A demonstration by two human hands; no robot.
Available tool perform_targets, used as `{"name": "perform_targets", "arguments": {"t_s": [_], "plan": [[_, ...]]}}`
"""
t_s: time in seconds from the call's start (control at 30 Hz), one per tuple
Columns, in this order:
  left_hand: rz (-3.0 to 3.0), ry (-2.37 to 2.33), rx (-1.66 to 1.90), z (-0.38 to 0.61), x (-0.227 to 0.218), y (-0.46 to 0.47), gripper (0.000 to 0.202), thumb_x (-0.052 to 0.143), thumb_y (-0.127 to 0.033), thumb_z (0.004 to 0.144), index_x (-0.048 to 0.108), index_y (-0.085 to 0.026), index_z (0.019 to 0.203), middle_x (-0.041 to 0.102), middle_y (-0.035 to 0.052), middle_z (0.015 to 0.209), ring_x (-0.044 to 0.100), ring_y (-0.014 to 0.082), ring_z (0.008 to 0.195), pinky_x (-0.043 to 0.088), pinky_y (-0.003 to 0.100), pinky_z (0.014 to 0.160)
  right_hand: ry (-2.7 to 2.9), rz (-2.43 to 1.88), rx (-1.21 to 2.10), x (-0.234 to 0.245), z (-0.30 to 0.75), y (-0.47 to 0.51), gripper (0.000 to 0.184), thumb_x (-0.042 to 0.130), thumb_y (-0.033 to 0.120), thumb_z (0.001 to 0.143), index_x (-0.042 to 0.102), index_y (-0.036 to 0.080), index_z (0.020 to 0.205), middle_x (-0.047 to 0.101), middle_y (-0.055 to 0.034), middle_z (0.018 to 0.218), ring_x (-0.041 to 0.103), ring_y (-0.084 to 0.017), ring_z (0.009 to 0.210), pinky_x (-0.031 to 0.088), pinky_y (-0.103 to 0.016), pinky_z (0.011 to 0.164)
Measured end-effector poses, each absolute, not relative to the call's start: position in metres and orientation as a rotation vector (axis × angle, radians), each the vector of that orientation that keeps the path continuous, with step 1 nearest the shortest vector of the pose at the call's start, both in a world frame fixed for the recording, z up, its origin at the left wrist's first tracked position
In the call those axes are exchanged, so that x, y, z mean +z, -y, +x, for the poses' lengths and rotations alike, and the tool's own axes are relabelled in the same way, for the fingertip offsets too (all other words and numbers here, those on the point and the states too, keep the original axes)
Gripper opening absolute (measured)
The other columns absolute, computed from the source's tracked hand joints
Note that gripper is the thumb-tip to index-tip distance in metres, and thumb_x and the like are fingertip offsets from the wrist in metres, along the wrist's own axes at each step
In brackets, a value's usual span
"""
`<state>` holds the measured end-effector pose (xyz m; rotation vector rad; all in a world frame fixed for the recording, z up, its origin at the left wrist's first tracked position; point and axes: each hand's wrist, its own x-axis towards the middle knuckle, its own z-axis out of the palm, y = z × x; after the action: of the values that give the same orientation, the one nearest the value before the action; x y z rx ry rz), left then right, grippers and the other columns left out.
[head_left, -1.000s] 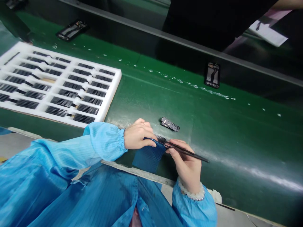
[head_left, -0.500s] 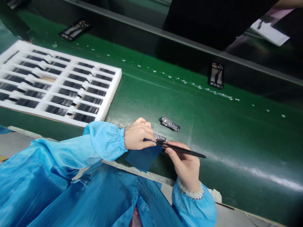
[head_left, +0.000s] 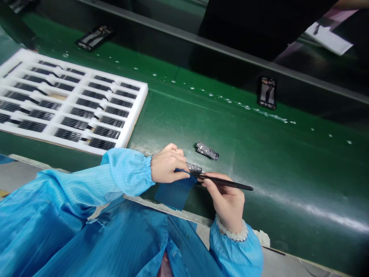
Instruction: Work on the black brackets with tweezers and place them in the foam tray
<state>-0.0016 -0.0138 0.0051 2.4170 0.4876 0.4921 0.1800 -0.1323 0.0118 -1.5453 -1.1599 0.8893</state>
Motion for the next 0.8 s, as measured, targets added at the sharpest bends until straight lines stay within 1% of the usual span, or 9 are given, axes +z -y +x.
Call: {"name": "perform_targets", "arguments": {"t_s": [0.13, 0.27, 0.37, 0.53, 0.67, 0.8], "plan": [[2.429, -0.459, 0.475, -0.001, 0.007, 0.014, 0.017, 0.058, -0.032, 0.088, 0.068, -0.021, 0.081, 0.068, -0.0022, 0.076, 0.055, 0.0133, 0.080, 0.026, 0.032, 0.080, 0.973, -1.584, 0.898, 0.009, 0.186, 0.129, 0.015, 0.070, 0.030, 0.076, 0.069, 0.020, 0.087, 0.074, -0.0039, 0.076, 0.072, -0.018, 0.067, 0.059, -0.030, 0.063], [2.492, -0.352, 0.448, -0.001, 0.006, 0.017, 0.015, 0.057, -0.029, 0.089, 0.067, -0.020, 0.082, 0.069, -0.0006, 0.099, 0.055, 0.0166, 0.096, 0.027, 0.033, 0.082, 0.816, -1.684, 0.886, 0.004, 0.193, 0.124, 0.024, 0.072, 0.036, 0.072, 0.069, 0.016, 0.085, 0.073, -0.0046, 0.068, 0.071, -0.019, 0.064, 0.059, -0.030, 0.060], [2.540, -0.330, 0.407, -0.002, 0.004, 0.018, 0.015, 0.058, -0.028, 0.088, 0.066, -0.019, 0.078, 0.068, -0.0017, 0.110, 0.053, 0.0190, 0.100, 0.027, 0.034, 0.081, 0.768, -1.726, 0.907, 0.002, 0.193, 0.120, 0.028, 0.074, 0.039, 0.068, 0.069, 0.016, 0.083, 0.073, -0.0046, 0.066, 0.070, -0.018, 0.063, 0.058, -0.030, 0.059], [2.548, -0.350, 0.343, -0.001, 0.003, 0.017, 0.015, 0.057, -0.028, 0.088, 0.066, -0.019, 0.079, 0.067, -0.0021, 0.113, 0.053, 0.0193, 0.100, 0.027, 0.036, 0.081, 0.725, -1.768, 0.928, 0.003, 0.189, 0.116, 0.030, 0.075, 0.040, 0.065, 0.070, 0.015, 0.082, 0.073, -0.0050, 0.069, 0.071, -0.019, 0.065, 0.057, -0.030, 0.060], [2.549, -0.359, 0.346, -0.002, 0.003, 0.017, 0.015, 0.056, -0.027, 0.088, 0.067, -0.020, 0.079, 0.068, -0.0004, 0.113, 0.054, 0.0190, 0.101, 0.028, 0.036, 0.082, 0.728, -1.777, 0.930, 0.004, 0.189, 0.115, 0.031, 0.075, 0.039, 0.065, 0.070, 0.015, 0.083, 0.074, -0.0058, 0.071, 0.071, -0.019, 0.064, 0.058, -0.031, 0.061], [2.542, -0.356, 0.366, -0.002, 0.003, 0.017, 0.015, 0.056, -0.027, 0.088, 0.066, -0.019, 0.079, 0.068, -0.0005, 0.112, 0.054, 0.0194, 0.100, 0.028, 0.036, 0.082, 0.755, -1.787, 0.912, 0.003, 0.189, 0.115, 0.030, 0.074, 0.038, 0.066, 0.070, 0.014, 0.083, 0.074, -0.0070, 0.073, 0.071, -0.020, 0.065, 0.059, -0.032, 0.061]]}}
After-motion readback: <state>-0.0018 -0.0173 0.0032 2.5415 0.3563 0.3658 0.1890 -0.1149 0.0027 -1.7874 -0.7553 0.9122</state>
